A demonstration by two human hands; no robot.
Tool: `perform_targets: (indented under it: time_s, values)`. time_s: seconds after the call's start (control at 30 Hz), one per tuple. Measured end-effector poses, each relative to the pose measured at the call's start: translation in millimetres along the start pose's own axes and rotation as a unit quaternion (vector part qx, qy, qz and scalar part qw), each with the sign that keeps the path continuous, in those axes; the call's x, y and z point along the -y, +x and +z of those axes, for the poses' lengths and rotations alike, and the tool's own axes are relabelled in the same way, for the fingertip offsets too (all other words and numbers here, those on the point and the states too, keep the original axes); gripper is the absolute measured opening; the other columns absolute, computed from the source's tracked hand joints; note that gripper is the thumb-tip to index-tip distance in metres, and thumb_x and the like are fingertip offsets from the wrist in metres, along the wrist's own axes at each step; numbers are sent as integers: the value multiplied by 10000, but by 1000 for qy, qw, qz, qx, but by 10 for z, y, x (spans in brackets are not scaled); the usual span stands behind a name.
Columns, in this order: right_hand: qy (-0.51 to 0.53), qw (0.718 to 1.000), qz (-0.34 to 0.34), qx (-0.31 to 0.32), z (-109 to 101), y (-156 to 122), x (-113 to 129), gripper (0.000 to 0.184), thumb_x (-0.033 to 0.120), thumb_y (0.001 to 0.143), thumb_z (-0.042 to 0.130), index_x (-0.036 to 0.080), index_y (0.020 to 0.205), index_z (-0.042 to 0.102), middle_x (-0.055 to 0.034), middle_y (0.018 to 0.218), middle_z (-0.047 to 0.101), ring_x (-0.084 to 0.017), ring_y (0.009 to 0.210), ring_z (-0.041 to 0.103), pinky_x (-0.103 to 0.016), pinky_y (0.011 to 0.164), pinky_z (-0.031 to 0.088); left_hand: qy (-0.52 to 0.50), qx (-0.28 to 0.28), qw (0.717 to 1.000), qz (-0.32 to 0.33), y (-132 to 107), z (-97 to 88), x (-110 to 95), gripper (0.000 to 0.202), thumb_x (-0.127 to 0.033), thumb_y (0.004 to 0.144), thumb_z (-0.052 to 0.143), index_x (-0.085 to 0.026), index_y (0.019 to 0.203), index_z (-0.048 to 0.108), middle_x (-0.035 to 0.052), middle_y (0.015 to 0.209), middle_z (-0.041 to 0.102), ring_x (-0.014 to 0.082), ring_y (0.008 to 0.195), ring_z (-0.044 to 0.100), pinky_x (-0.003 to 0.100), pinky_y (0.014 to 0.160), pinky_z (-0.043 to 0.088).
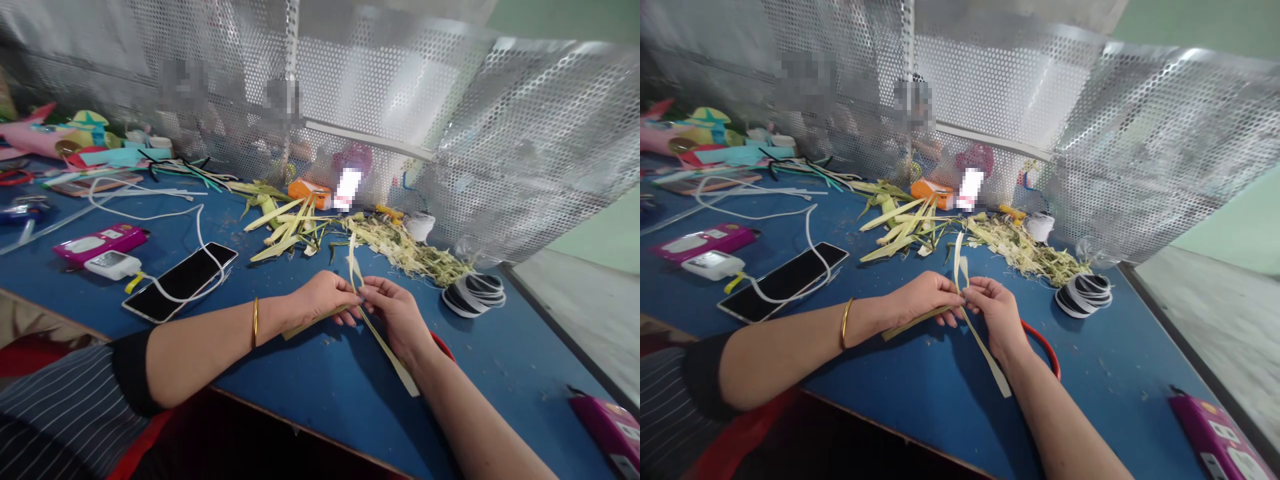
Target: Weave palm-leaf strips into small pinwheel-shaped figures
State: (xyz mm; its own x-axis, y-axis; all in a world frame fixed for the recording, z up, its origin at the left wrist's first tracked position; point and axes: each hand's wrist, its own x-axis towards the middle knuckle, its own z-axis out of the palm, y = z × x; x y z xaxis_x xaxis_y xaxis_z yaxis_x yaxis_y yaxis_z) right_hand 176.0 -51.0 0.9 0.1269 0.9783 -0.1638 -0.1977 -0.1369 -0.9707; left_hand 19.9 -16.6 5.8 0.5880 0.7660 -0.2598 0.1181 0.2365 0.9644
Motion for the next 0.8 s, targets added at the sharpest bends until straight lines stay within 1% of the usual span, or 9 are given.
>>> perform_targets:
  time_s: [0.17,0.33,0.43,0.5,0.57,0.6,0.7,0.73,0.8]
  values:
    - [17,1000,-9,17,11,-18,24,302,328,526,873,150,664,671,30,555,570,-73,503,459,-218,503,368,9,-3,1000,-2,-9,29,4,148,-265,792,673,-130,732,658,67,712,731,127,561,666,210,497,470]
    - [56,998,-40,-4,25,-12,-11,332,359,511,878,174,610,620,40,542,555,-78,512,464,-216,522,385,-19,20,999,-22,-3,18,-2,212,-330,748,735,-134,722,658,57,692,728,131,575,671,209,511,472]
    - [3,999,-52,1,-6,25,-15,337,395,519,870,173,625,640,34,543,568,-88,516,481,-231,536,401,-14,11,999,-27,-8,25,-3,198,-305,749,737,-132,709,650,61,689,727,132,573,671,212,513,472]
    - [-61,996,-69,-11,-46,55,-5,354,452,550,850,171,662,668,22,574,599,-97,527,506,-243,551,419,-6,-15,1000,-20,-10,31,-18,153,-250,784,693,-126,707,647,66,690,724,131,569,670,215,512,473]
    - [-113,991,-68,-21,-77,73,9,416,547,576,814,174,702,680,7,620,630,-112,540,544,-253,554,435,0,-63,998,-1,-2,25,-45,147,-201,817,642,-121,694,641,68,682,718,127,554,663,220,507,473]
    - [-136,989,-56,-9,-84,73,15,457,602,589,785,175,710,678,-2,638,643,-124,544,566,-259,547,439,2,-90,996,13,6,15,-59,158,-186,829,622,-120,686,636,67,674,713,124,544,657,222,503,473]
    - [-210,973,-20,91,-61,25,18,507,684,633,712,185,654,625,-7,591,633,-147,502,590,-264,506,430,12,-159,986,56,45,-33,-86,172,-163,839,603,-126,672,623,49,644,696,115,525,641,227,501,480]
    - [-236,964,-33,116,-44,-2,15,494,671,668,696,191,618,592,4,554,611,-143,479,579,-262,501,426,16,-171,983,68,59,-49,-87,166,-157,837,604,-128,674,623,42,637,691,113,525,638,227,504,485]
    - [-288,945,-89,127,-13,-57,4,462,611,756,656,201,580,539,28,500,564,-125,445,543,-254,502,417,19,-174,981,86,84,-75,-84,156,-154,834,608,-129,681,630,36,642,690,109,532,635,226,508,492]
